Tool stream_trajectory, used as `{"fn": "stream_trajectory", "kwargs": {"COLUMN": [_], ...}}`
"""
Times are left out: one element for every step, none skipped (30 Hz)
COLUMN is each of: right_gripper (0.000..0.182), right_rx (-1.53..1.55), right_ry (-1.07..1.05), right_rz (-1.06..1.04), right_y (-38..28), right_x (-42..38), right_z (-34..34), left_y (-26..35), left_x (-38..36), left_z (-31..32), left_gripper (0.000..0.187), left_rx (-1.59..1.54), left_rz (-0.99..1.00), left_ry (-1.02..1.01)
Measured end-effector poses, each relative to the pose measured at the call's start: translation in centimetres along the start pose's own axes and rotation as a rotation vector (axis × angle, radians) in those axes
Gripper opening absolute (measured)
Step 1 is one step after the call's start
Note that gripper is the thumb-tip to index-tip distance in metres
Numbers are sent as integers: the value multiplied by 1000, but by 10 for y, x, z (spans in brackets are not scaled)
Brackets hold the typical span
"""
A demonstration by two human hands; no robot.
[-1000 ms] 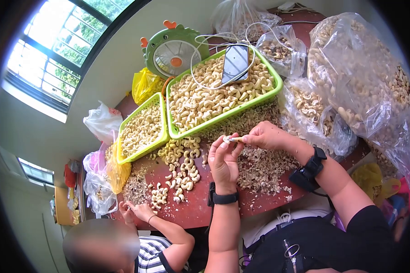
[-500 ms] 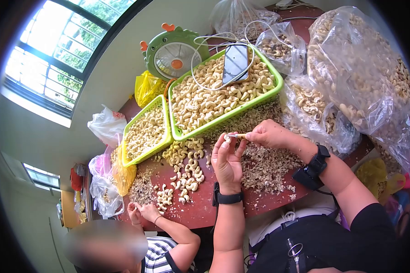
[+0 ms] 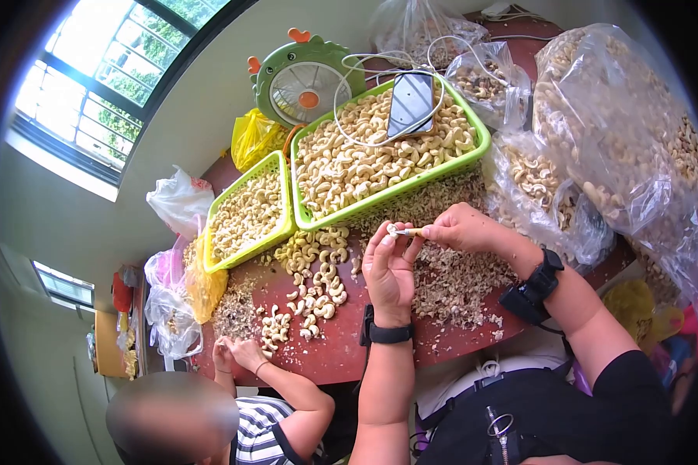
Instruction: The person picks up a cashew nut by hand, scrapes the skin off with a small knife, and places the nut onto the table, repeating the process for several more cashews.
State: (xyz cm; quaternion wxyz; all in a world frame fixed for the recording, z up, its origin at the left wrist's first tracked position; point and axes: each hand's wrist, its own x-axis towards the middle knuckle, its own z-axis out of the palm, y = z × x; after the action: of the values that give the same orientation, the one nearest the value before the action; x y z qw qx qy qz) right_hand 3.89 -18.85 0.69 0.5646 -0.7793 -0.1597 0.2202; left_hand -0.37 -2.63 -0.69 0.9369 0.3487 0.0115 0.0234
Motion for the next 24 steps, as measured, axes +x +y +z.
{"fn": "stream_trajectory", "kwargs": {"right_gripper": [43, 43, 44, 44, 44, 44, 44, 44, 44, 44, 44, 44, 44, 44, 43, 43, 43, 43, 42, 42, 42, 42, 42, 42], "right_rx": [-4, -7, -15, -22, -25, 3, 33, 34, 42, 49, 50, 34, 19, 20, 10, 1, 3, -12, -26, -25, -50, -76, -77, -75], "right_ry": [-3, -3, -5, -8, -8, 18, 46, 48, 29, 10, 12, -1, -13, -13, -5, 3, 2, 15, 27, 29, 36, 43, 45, 50], "right_rz": [8, 7, 8, 9, 6, -2, -9, -8, -25, -43, -44, -53, -62, -61, -65, -68, -67, -69, -71, -70, -69, -69, -69, -69], "right_y": [0, 0, -2, -4, -6, -9, -10, -8, -6, -4, -1, 1, 2, 3, 3, 4, 3, 3, 2, 2, 2, 1, 1, 0], "right_x": [0, 0, 0, -1, -2, -3, -4, -4, -3, -1, 0, 2, 2, 3, 3, 3, 2, 2, 1, 2, 2, 2, 2, 1], "right_z": [0, -1, -1, -1, 0, 1, 1, 1, 1, 0, 1, 1, 1, 1, 2, 2, 2, 2, 2, 2, 2, 1, 1, 2], "left_y": [0, 0, -1, -1, -2, -2, -3, -4, -3, -3, -2, -2, -2, -3, -3, -4, -4, -5, -5, -5, -6, -7, -8, -8], "left_x": [0, 0, 1, 1, 1, 1, 0, -1, -2, -3, -3, -2, -2, -2, -1, -1, -1, -2, -2, -1, -1, -1, -1, -1], "left_z": [-1, -2, -3, -5, -5, -5, -3, -2, 1, 3, 5, 5, 5, 5, 5, 4, 4, 3, 3, 3, 3, 3, 3, 4], "left_gripper": [28, 26, 26, 25, 23, 23, 24, 24, 24, 25, 26, 26, 27, 28, 28, 29, 30, 30, 30, 31, 31, 31, 31, 31], "left_rx": [-7, -13, -14, -58, -102, -101, -117, -133, -133, -126, -120, -119, -117, -115, -116, -96, -76, -75, -57, -39, -39, -28, -16, -17], "left_rz": [-1, -3, -1, -4, -6, -4, 18, 39, 37, 27, 17, 16, 8, 0, -1, 5, 10, 9, 15, 20, 18, 29, 40, 40], "left_ry": [3, 6, 5, -4, -13, -15, -19, -21, -23, -6, 12, 12, 11, 11, 12, 19, 26, 28, 36, 44, 42, 59, 76, 75]}}
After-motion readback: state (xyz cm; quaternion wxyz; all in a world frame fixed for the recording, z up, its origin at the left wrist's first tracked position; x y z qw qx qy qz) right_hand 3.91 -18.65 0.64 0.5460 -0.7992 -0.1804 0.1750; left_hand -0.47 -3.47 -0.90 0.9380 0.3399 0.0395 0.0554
